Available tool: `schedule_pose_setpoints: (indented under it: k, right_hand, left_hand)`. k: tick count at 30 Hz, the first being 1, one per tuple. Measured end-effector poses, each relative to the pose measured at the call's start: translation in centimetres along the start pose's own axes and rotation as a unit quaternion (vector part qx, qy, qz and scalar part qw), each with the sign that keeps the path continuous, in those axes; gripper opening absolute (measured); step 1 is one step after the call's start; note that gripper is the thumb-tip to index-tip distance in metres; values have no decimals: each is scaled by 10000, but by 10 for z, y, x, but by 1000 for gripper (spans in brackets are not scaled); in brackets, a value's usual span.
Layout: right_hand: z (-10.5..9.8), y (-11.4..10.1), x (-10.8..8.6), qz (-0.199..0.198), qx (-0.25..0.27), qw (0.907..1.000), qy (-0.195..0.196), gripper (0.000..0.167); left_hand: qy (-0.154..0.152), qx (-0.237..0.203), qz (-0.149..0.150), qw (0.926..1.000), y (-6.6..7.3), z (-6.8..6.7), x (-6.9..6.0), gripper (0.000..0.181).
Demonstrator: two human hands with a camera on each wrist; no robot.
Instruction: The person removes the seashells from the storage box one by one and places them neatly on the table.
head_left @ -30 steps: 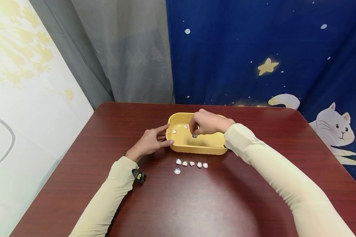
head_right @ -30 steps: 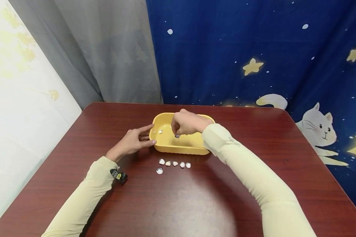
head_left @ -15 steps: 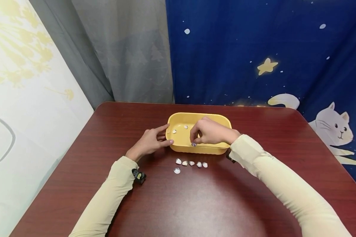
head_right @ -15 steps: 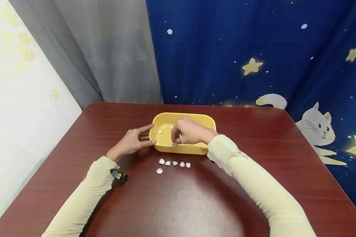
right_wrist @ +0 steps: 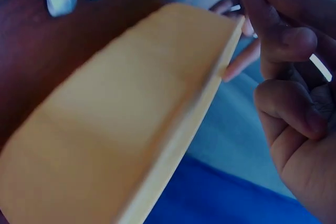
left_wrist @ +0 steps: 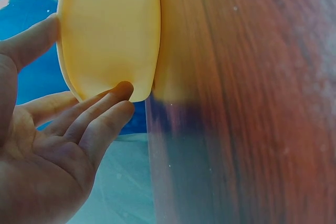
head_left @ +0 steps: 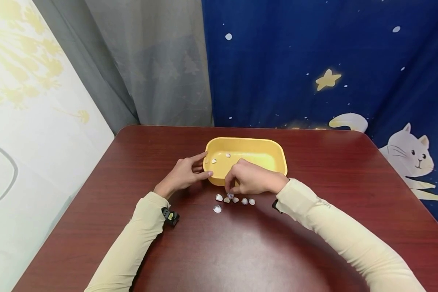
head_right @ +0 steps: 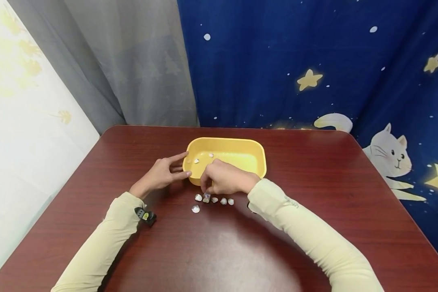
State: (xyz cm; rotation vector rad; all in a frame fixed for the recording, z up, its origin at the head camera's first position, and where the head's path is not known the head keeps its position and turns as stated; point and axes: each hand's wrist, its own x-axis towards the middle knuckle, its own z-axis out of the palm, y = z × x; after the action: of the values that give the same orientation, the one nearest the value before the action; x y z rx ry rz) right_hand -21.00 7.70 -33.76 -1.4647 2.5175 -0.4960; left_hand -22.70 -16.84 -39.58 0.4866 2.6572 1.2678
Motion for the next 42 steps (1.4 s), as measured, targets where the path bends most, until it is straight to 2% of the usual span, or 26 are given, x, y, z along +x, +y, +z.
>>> schedule_pose_setpoints:
  k: [14,20,37,42]
  right_hand:
    - [36,-9,6,135,-452,9982,-370,10]
    - [44,-9,7,243,-568,9974,-364,12]
    - [53,-7,8,438,-790,9959,-74,14]
    - [52,-6,9,501,-844,9951,-75,10]
  left_hand:
    - [32,11,55,10000,2,0,-1,80]
    - [12,-17,17,10000,1,1,0,80]
    - [11,-58,27,10000,0,1,-1,81]
    - [28,-69,52,10000,-1,1,-1,80]
